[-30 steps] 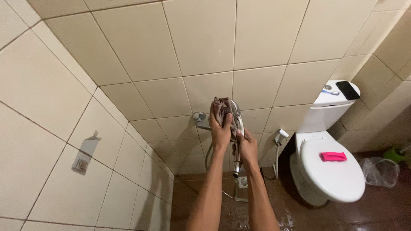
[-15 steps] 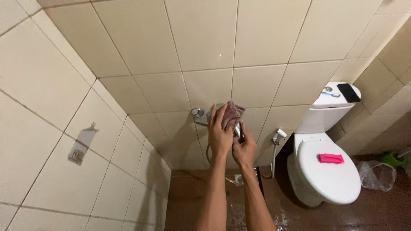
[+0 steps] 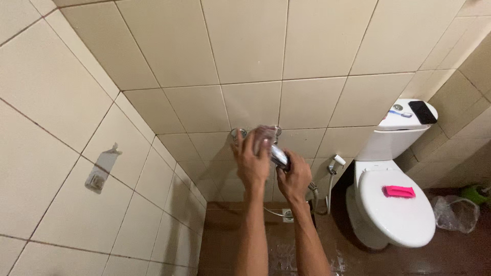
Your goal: The person wipes a chrome shower faucet and shower head by hand with a cloth.
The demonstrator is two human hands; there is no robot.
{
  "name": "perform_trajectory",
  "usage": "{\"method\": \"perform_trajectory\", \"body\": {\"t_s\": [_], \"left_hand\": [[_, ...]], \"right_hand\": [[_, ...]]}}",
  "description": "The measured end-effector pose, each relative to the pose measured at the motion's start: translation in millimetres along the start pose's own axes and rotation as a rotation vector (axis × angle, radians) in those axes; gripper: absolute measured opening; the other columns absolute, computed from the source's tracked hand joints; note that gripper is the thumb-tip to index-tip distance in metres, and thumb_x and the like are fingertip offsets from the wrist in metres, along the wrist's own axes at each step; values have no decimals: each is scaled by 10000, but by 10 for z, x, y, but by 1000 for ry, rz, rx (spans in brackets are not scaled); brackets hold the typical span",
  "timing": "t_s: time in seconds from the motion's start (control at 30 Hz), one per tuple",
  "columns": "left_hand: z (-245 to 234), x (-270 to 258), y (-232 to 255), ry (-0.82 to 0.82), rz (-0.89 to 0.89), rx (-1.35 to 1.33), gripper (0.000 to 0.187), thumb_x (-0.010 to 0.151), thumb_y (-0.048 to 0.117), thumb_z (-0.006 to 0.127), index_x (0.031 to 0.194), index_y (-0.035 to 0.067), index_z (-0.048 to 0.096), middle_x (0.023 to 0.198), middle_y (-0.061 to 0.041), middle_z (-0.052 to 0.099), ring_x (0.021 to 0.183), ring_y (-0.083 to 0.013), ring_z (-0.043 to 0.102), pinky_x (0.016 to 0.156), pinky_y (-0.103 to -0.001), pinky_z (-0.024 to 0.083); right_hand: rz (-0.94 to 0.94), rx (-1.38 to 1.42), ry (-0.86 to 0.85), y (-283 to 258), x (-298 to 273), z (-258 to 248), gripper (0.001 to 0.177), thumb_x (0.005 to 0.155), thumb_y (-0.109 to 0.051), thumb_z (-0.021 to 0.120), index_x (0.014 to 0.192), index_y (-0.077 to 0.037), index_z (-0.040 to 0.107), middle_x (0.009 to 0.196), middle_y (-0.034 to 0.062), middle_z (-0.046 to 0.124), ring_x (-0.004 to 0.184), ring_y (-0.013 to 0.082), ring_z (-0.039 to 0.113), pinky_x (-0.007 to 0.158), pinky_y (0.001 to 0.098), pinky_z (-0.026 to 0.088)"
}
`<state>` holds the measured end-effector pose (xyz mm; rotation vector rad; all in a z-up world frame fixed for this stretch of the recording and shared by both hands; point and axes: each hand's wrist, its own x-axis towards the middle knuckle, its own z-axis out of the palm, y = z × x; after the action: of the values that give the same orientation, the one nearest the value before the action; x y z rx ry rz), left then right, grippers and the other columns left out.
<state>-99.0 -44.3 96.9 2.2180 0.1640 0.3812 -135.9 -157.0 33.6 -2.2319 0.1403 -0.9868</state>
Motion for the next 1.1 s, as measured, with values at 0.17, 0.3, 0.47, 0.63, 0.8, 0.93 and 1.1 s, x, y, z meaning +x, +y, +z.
{"method": "perform_trajectory", "body": {"t_s": [0.17,0.3,0.47,0.63,0.8,0.93,1.1], "left_hand": [[-102,219,-224,94,106,-342,484,1012,444,641,1464,282,575,1700,-77,317,1538,-409,370,1178,-648,439],[-17,71,5,2,87,-171,457,934,389,659,1377,293,610,1693,-26,243,1563,-447,168,1120,-650,344],[38,-6,41,56,195,-38,461,915,385,706,1356,269,644,1661,-47,297,1514,-464,235,1161,-612,338],[129,207,-227,110,139,-364,449,957,364,681,1367,183,653,1672,-60,332,1543,-425,306,1194,-630,337],[187,101,-226,164,240,-229,470,901,360,731,1327,178,654,1646,-67,372,1524,-454,230,1186,-666,292],[184,-44,-49,120,343,-57,474,827,376,783,1281,275,691,1625,-18,400,1535,-409,247,1132,-647,325],[301,92,-151,60,211,-179,497,875,356,749,1361,286,673,1684,-16,353,1567,-384,206,1182,-684,203]], "right_hand": [[-9,24,64,16,126,-98,389,768,-93,791,1152,-119,733,1029,110,755,969,312,683,898,464,506],[-12,11,32,11,185,84,391,824,-79,753,1200,-185,742,1250,38,756,1194,274,673,1040,466,488],[-49,-36,65,20,129,101,455,737,-56,783,1180,-156,753,1464,82,628,1411,386,505,1146,524,405],[6,-25,66,-17,187,6,409,703,-69,813,1095,-174,763,1471,101,595,1406,442,481,1130,556,378],[30,40,36,-34,196,45,431,717,-52,754,1133,-161,754,1488,91,587,1430,453,465,1148,568,396],[2,-13,13,5,234,126,349,820,-83,741,1163,-148,751,1543,85,566,1466,444,435,1190,649,281],[56,-54,-2,38,250,38,421,743,-81,758,1151,-181,776,1528,65,559,1453,430,436,1192,660,245]]}}
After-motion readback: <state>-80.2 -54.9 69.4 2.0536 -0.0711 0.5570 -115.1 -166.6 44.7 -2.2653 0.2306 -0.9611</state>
